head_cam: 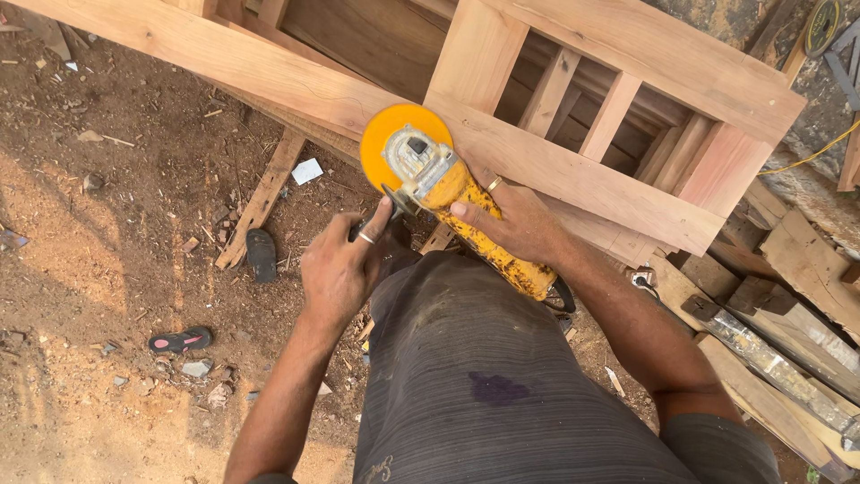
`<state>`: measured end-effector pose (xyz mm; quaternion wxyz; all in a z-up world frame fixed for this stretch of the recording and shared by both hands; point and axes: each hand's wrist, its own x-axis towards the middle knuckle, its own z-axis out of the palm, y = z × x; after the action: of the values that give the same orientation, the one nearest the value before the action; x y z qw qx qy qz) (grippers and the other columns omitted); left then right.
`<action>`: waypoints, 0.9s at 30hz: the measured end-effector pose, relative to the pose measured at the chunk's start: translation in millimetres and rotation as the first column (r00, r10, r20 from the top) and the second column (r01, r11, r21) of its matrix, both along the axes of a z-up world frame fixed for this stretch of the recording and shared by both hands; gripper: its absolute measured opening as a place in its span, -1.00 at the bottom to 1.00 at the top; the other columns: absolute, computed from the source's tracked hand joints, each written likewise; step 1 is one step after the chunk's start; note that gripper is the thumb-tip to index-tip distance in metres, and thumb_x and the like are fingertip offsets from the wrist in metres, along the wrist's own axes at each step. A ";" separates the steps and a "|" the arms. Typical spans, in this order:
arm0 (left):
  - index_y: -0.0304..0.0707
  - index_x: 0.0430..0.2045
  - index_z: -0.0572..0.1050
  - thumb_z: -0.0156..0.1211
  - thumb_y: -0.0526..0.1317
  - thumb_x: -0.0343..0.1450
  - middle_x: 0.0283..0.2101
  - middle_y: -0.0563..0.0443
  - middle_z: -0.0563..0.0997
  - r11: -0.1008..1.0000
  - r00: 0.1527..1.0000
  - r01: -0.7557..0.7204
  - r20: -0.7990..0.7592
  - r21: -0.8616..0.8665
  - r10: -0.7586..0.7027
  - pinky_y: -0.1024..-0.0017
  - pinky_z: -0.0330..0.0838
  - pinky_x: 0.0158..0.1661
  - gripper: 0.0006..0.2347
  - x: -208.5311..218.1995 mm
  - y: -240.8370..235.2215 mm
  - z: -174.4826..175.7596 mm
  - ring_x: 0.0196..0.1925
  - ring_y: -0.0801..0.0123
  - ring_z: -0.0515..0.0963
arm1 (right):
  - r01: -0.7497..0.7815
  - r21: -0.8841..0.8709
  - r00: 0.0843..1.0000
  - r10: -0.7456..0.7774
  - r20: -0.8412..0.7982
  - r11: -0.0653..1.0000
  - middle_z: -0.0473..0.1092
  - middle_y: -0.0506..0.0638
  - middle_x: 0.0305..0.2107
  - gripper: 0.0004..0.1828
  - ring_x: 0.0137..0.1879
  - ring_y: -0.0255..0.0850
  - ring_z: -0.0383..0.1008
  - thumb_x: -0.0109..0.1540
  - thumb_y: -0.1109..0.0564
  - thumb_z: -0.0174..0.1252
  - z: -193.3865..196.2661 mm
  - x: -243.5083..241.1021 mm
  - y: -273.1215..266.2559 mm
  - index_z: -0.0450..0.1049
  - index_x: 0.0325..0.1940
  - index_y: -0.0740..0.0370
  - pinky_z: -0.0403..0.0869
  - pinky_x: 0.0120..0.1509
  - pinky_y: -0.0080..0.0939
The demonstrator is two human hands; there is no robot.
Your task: The person uses an angle grinder with a sanding disc to smooth the edges and surfaces of a wooden frame. They move the tool along the frame's edges and corners, then flip the frame to work on the other side.
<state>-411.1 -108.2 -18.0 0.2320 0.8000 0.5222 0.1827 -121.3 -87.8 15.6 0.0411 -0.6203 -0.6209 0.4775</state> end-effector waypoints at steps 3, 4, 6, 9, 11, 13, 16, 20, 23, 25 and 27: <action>0.22 0.31 0.42 0.29 -0.14 0.53 -0.24 0.00 0.57 0.995 0.999 0.043 0.021 0.085 -0.045 0.29 0.51 -0.38 -0.59 8.2 24.6 -8.8 -0.33 0.32 0.57 | 0.066 0.045 0.997 -0.068 0.038 0.997 0.28 0.45 0.30 0.00 0.41 0.30 0.30 0.31 -0.52 -0.16 0.2 1.2 6.5 -0.17 0.66 0.04 0.28 0.46 0.24; 0.21 0.31 0.43 0.27 -0.16 0.51 -0.21 -0.02 0.58 0.993 0.997 0.064 0.029 0.095 -0.067 0.31 0.51 -0.37 -0.58 15.8 33.4 -10.5 -0.32 0.32 0.57 | 0.114 0.016 0.989 -0.115 0.091 0.993 0.29 0.44 0.29 0.00 0.39 0.32 0.30 0.28 -0.51 -0.15 2.4 5.3 8.6 -0.18 0.66 -0.02 0.27 0.44 0.24; 0.20 0.32 0.43 0.24 -0.19 0.48 -0.14 -0.06 0.59 0.988 0.993 0.105 0.043 0.110 -0.110 0.34 0.51 -0.35 -0.55 36.0 44.7 -12.8 -0.31 0.32 0.56 | 0.187 0.006 0.975 -0.186 0.124 0.982 0.30 0.43 0.27 0.00 0.36 0.33 0.32 0.27 -0.49 -0.14 5.8 15.1 9.9 -0.19 0.67 -0.07 0.27 0.43 0.24; 0.19 0.30 0.42 0.28 -0.17 0.48 -0.15 -0.07 0.57 0.987 0.979 0.156 0.127 0.051 -0.161 0.27 0.50 -0.32 -0.56 53.2 44.8 -11.6 -0.29 0.26 0.56 | 0.241 0.040 0.966 -0.243 0.092 0.970 0.31 0.45 0.27 -0.03 0.36 0.34 0.35 0.30 -0.47 -0.10 13.9 35.6 -4.5 -0.18 0.66 -0.06 0.28 0.45 0.21; 0.20 0.32 0.41 0.29 -0.18 0.46 -0.16 -0.05 0.56 0.983 0.971 0.185 0.152 0.011 -0.184 0.21 0.50 -0.28 -0.53 58.0 46.4 -7.1 -0.29 0.22 0.56 | 0.251 0.085 0.961 -0.259 0.100 0.964 0.29 0.44 0.31 -0.06 0.38 0.36 0.32 0.33 -0.44 -0.08 18.3 41.8 -11.4 -0.15 0.66 -0.04 0.28 0.45 0.22; 0.21 0.33 0.41 0.30 -0.19 0.44 -0.16 -0.05 0.55 0.978 0.963 0.208 0.175 -0.005 -0.204 0.18 0.50 -0.24 -0.51 65.4 41.7 -3.8 -0.28 0.20 0.56 | 0.284 0.048 0.947 -0.288 0.142 0.958 0.30 0.43 0.28 -0.06 0.38 0.35 0.33 0.33 -0.42 -0.08 24.3 48.2 -21.4 -0.15 0.67 -0.03 0.28 0.46 0.21; 0.23 0.34 0.40 0.29 -0.20 0.44 -0.15 -0.05 0.54 0.971 0.952 0.238 0.191 0.023 -0.238 0.18 0.50 -0.21 -0.49 79.0 37.5 -2.3 -0.27 0.20 0.58 | 0.330 0.017 0.932 -0.329 0.153 0.944 0.33 0.39 0.26 -0.05 0.35 0.31 0.38 0.30 -0.41 -0.06 32.9 59.6 -32.5 -0.14 0.66 -0.02 0.32 0.44 0.19; 0.25 0.32 0.38 0.29 -0.16 0.47 -0.19 -0.06 0.54 0.964 0.945 0.266 0.201 -0.020 -0.257 0.20 0.51 -0.21 -0.52 92.4 23.8 -2.5 -0.30 0.25 0.59 | 0.348 0.036 0.928 -0.349 0.127 0.937 0.36 0.39 0.25 -0.06 0.36 0.29 0.39 0.31 -0.38 -0.04 36.4 73.5 -51.6 -0.12 0.66 0.03 0.34 0.41 0.17; 0.23 0.34 0.35 0.29 -0.16 0.47 -0.15 -0.07 0.53 0.955 0.923 0.295 0.259 0.001 -0.286 0.22 0.53 -0.18 -0.51 103.7 13.5 -2.2 -0.23 0.22 0.60 | 0.301 0.102 0.932 -0.315 0.177 0.948 0.26 0.50 0.32 -0.09 0.39 0.36 0.29 0.39 -0.31 -0.01 38.3 80.5 -69.2 -0.11 0.69 0.10 0.28 0.38 0.24; 0.21 0.36 0.34 0.30 -0.17 0.46 -0.11 -0.08 0.53 0.947 0.901 0.320 0.299 0.030 -0.314 0.24 0.54 -0.17 -0.49 114.5 9.9 -1.2 -0.18 0.20 0.61 | 0.455 -0.009 0.864 -0.439 0.246 0.890 0.37 0.40 0.22 -0.07 0.31 0.22 0.42 0.32 -0.32 -0.03 47.0 84.9 -84.4 -0.11 0.69 0.01 0.37 0.35 0.15; 0.22 0.36 0.35 0.30 -0.19 0.46 -0.09 -0.07 0.53 0.937 0.880 0.347 0.331 0.040 -0.340 0.25 0.56 -0.16 -0.49 129.4 5.9 1.6 -0.17 0.20 0.61 | 0.554 -0.049 0.808 -0.522 0.272 0.831 0.43 0.35 0.17 -0.05 0.27 0.13 0.48 0.28 -0.31 -0.02 57.1 88.6 -97.9 -0.11 0.68 -0.02 0.41 0.33 0.10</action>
<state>-281.7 -102.2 -16.3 0.3538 0.8349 0.3274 0.2656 -32.7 -185.7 72.6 0.0578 -0.8267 -0.3879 0.4033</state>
